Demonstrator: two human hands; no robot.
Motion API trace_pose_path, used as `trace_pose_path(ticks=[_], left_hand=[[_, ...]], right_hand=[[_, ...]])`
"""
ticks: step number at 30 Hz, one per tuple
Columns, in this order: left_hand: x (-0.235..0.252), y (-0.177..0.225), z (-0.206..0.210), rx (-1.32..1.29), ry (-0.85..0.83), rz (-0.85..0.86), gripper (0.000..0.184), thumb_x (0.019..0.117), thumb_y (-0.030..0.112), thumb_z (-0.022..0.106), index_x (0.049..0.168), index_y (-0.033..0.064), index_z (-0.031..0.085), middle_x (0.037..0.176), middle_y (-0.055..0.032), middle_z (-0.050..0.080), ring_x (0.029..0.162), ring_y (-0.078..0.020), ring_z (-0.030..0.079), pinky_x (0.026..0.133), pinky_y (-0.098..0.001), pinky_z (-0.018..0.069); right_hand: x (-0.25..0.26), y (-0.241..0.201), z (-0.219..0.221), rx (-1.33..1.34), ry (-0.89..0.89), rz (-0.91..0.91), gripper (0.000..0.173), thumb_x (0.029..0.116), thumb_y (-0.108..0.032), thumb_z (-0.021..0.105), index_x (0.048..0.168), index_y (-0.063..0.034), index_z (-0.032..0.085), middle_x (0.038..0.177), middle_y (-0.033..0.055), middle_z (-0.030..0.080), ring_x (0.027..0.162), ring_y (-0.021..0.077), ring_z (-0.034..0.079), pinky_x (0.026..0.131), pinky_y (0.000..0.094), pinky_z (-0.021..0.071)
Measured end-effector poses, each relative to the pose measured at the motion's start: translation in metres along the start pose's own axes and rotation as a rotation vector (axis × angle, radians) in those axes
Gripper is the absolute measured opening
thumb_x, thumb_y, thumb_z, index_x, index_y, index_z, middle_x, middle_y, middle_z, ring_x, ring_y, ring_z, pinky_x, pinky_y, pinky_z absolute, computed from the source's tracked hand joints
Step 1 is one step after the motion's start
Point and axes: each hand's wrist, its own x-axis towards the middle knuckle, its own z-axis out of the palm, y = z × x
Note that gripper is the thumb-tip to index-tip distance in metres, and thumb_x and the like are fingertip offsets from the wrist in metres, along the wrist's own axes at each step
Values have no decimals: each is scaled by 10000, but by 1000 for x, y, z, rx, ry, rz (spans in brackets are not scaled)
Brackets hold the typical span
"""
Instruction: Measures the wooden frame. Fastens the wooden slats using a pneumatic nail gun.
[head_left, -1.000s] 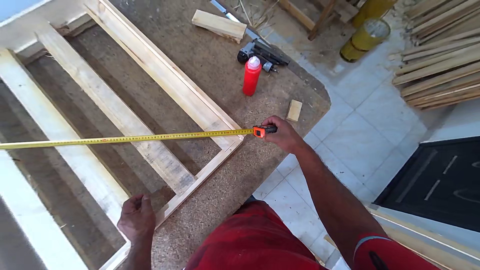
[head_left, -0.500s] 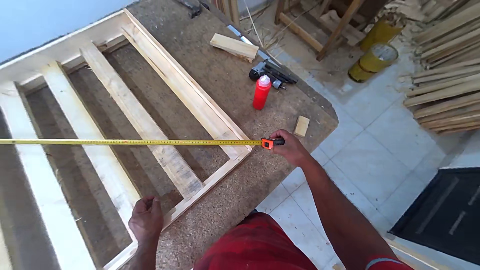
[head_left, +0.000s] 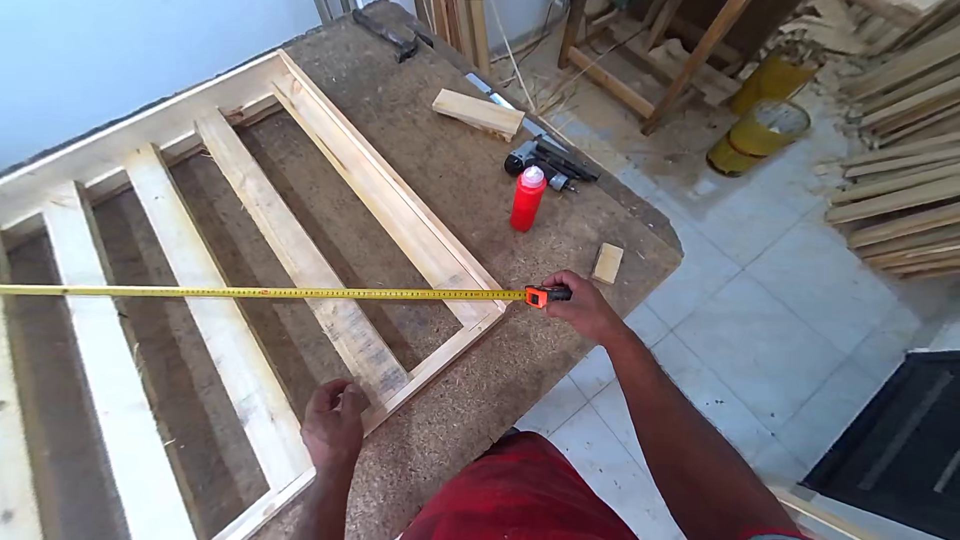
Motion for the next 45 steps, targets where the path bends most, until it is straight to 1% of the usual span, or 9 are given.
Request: trace_pose_path(ticks=[4, 8, 13, 17, 20, 25, 29, 34, 45], left_hand=[[3, 66, 19, 61, -196, 323, 252, 1035, 189, 583, 1182, 34, 717, 1217, -161, 699, 1178, -323, 658, 1025, -538, 533], [42, 163, 71, 151, -376, 801, 255, 1041, 215, 560, 1177, 94, 739, 1239, -83, 715, 1315, -288, 579, 1134, -493, 453], [79, 258, 146, 585, -896, 1021, 337, 1072, 363, 493, 1228, 189, 736, 1343, -32, 680, 1437, -315, 460, 1236, -606, 234], [83, 297, 173, 748, -1242, 975, 305, 1072, 303, 525, 1064, 105, 758, 986, -115, 737, 1009, -308, 690, 980, -615, 478], [88, 305, 177, 706, -1342, 862, 273, 1054, 294, 577, 1011, 102, 766, 938, -95, 733, 929, -274, 693, 875, -569, 525], [92, 302, 180, 637, -1355, 748, 239, 1023, 311, 625, 932, 161, 789, 893, -34, 738, 885, -212, 681, 830, -540, 516], [92, 300, 181, 639, -1347, 711, 220, 1007, 323, 651, 916, 182, 793, 880, -9, 742, 865, -188, 680, 807, -517, 517], [91, 300, 181, 642, -1334, 692, 195, 989, 313, 671, 937, 173, 796, 904, -27, 741, 896, -207, 680, 832, -528, 513], [92, 300, 180, 637, -1318, 695, 216, 1000, 317, 649, 949, 163, 791, 928, -44, 753, 922, -234, 691, 847, -562, 512]], right_hand=[[-3, 1, 1, 66, 5, 4, 480, 772, -189, 792, 1220, -95, 646, 1054, 102, 689, 919, 216, 673, 781, 445, 576], [-5, 5, 4, 112, 27, -17, 490, 812, -208, 789, 1263, -87, 641, 1099, 117, 691, 964, 224, 680, 828, 459, 585], [-8, 8, 14, 229, 127, -21, 519, 790, -223, 811, 1263, -84, 647, 1116, 103, 694, 971, 201, 680, 828, 426, 591], [-8, 13, 20, 317, 183, -41, 515, 788, -241, 813, 1245, -77, 641, 1088, 96, 681, 933, 181, 676, 799, 392, 594], [-4, 29, 28, 429, 245, -131, 541, 866, -414, 745, 1249, -55, 618, 1054, 80, 693, 902, 148, 692, 785, 349, 613], [24, 60, 69, 1020, 418, -17, 794, 1014, -719, 137, 1190, -115, 622, 1017, 41, 702, 941, 169, 680, 822, 412, 581], [53, 62, 103, 1578, 486, 198, 718, 1010, -724, 226, 795, -142, 587, 625, 37, 567, 487, 137, 494, 438, 293, 413], [75, 51, 140, 1820, 482, 46, 641, 1058, -573, 181, 688, -175, 520, 527, -14, 478, 439, 110, 452, 429, 278, 398], [71, 37, 124, 1884, 444, -25, 611, 1078, -511, 230, 630, -201, 508, 527, -27, 521, 462, 105, 522, 439, 273, 448]])
